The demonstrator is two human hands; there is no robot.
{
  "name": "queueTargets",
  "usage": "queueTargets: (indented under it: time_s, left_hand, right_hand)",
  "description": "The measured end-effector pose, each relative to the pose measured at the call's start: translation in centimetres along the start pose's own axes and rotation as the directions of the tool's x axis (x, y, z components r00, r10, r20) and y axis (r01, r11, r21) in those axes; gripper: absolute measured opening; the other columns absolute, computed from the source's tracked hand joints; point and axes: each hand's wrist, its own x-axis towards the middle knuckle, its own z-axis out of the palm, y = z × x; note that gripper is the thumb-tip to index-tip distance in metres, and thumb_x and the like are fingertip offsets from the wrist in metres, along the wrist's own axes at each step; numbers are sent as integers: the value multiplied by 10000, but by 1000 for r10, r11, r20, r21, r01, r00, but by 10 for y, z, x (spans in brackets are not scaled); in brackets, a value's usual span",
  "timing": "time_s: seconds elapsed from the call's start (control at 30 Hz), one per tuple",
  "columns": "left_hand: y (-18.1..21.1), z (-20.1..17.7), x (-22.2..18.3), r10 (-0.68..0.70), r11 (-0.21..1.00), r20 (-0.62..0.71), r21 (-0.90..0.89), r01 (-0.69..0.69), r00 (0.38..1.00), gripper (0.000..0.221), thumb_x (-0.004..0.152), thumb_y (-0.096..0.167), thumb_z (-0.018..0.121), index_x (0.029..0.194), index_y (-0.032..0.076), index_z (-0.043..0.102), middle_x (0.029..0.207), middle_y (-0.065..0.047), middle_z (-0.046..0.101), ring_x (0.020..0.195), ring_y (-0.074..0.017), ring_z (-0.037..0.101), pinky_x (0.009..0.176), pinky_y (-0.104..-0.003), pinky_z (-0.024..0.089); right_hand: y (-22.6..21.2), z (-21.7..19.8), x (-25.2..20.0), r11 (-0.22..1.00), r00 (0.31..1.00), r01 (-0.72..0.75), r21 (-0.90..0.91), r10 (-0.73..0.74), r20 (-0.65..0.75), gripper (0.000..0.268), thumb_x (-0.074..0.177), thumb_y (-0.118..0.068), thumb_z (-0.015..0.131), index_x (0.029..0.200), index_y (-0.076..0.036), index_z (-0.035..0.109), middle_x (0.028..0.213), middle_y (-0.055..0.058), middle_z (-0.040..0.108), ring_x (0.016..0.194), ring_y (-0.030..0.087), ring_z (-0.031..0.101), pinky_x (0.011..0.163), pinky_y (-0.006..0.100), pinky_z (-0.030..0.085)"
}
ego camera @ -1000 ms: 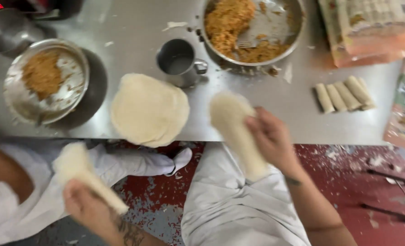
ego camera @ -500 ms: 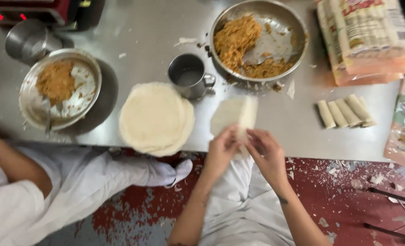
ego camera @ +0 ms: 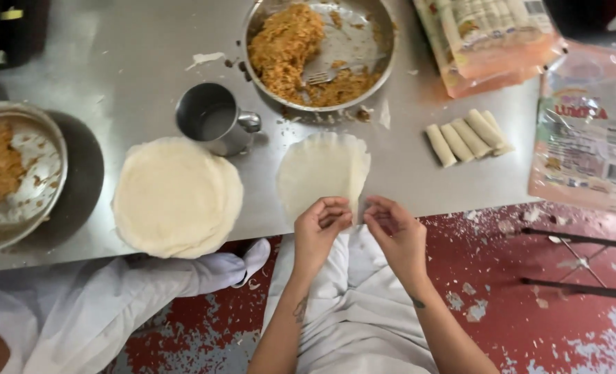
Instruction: Separating thin lumpia or spring roll wrappers from a stack and laying them out individually on a metal work surface.
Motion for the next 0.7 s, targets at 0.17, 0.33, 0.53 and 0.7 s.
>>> queueTargets:
  time_s: [0.17, 0.33, 0.53, 0.7]
  left_hand:
    - [12, 8, -3, -12, 998, -26, 65, 14, 1000, 288, 914, 49, 810, 1193, 34, 742, 963, -127, 812, 837, -139, 768, 792, -285, 669]
    - [20, 8, -7, 108, 956, -84, 282, -81, 991, 240, 915, 47, 788, 1148, 37, 732, 929, -127, 794, 812, -198, 779, 752, -316, 673]
    - [27, 14, -3, 364, 693, -34, 677, -246, 931, 111, 961, 135, 722, 1069, 111, 706, 852, -79, 701, 796, -256, 753, 716, -359, 649]
    - [23, -10, 13, 314, 567, 20, 798, -205, 949, 97, 1026, 194, 658, 997, 123, 718, 796, -106, 717, 761, -328, 748, 717, -458, 609]
  right_hand:
    - [-4, 9, 0, 997, 999, -38, 62, 38, -7, 400, 826, 40, 856, 1211, 10, 753, 875, 122, 786, 806, 179, 759, 836, 333, 662]
    - [6, 6, 1, 998, 998, -65, -8, 64, -16, 335, 830, 25, 831, 1158, -14, 776, 837, 103, 792, 758, 179, 748, 787, 330, 655]
    - [19, 14, 10, 934, 992, 97, -345, -117, -38, 219, 873, -89, 772, 1090, -72, 745, 773, 84, 722, 666, 248, 716, 635, 398, 612]
    - [42, -2, 22, 874, 988, 150, -463, -143, 51, 86, 985, -209, 741, 1028, -142, 773, 786, 57, 766, 735, 281, 763, 689, 420, 611]
